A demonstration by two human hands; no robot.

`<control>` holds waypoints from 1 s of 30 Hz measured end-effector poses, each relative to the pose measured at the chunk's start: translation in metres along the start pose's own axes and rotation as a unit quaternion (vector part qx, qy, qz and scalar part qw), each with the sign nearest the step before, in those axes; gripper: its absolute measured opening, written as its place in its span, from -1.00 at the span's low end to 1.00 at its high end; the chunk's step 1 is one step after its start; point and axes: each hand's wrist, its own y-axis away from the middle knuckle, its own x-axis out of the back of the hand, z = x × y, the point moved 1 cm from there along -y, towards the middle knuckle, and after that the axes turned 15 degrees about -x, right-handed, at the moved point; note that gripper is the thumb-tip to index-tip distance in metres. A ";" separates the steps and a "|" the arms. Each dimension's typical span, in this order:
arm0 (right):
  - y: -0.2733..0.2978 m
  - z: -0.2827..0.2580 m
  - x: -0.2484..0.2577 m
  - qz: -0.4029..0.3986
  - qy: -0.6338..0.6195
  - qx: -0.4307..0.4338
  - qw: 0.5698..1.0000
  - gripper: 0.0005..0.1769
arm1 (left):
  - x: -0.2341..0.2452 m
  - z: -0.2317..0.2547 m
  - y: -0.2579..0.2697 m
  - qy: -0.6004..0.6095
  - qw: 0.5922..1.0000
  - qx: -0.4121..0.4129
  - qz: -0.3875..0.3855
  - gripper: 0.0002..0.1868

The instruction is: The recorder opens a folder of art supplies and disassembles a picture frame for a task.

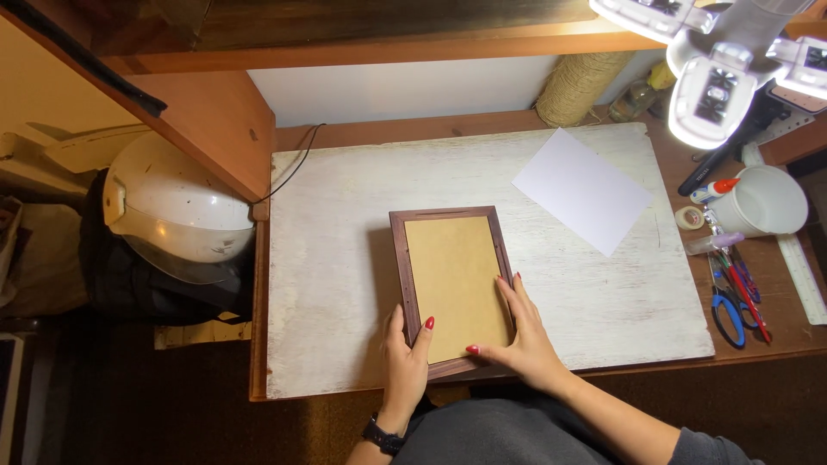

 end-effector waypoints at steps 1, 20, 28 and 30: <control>0.002 -0.003 0.000 -0.008 0.013 0.007 1.000 0.37 | -0.001 0.000 0.000 0.012 1.000 -0.005 0.003 -0.38; -0.024 -0.023 0.007 -0.140 -0.168 -0.040 0.975 0.23 | -0.035 0.113 0.001 0.068 0.987 -0.086 -0.118 -0.17; -0.011 -0.053 0.054 -0.232 -0.328 -0.168 0.900 0.18 | -0.056 0.128 -0.007 0.020 0.966 -0.159 -0.201 -0.18; -0.013 -0.050 0.059 -0.249 -0.348 -0.141 0.892 0.17 | -0.056 0.129 -0.009 0.024 0.965 -0.157 -0.210 -0.22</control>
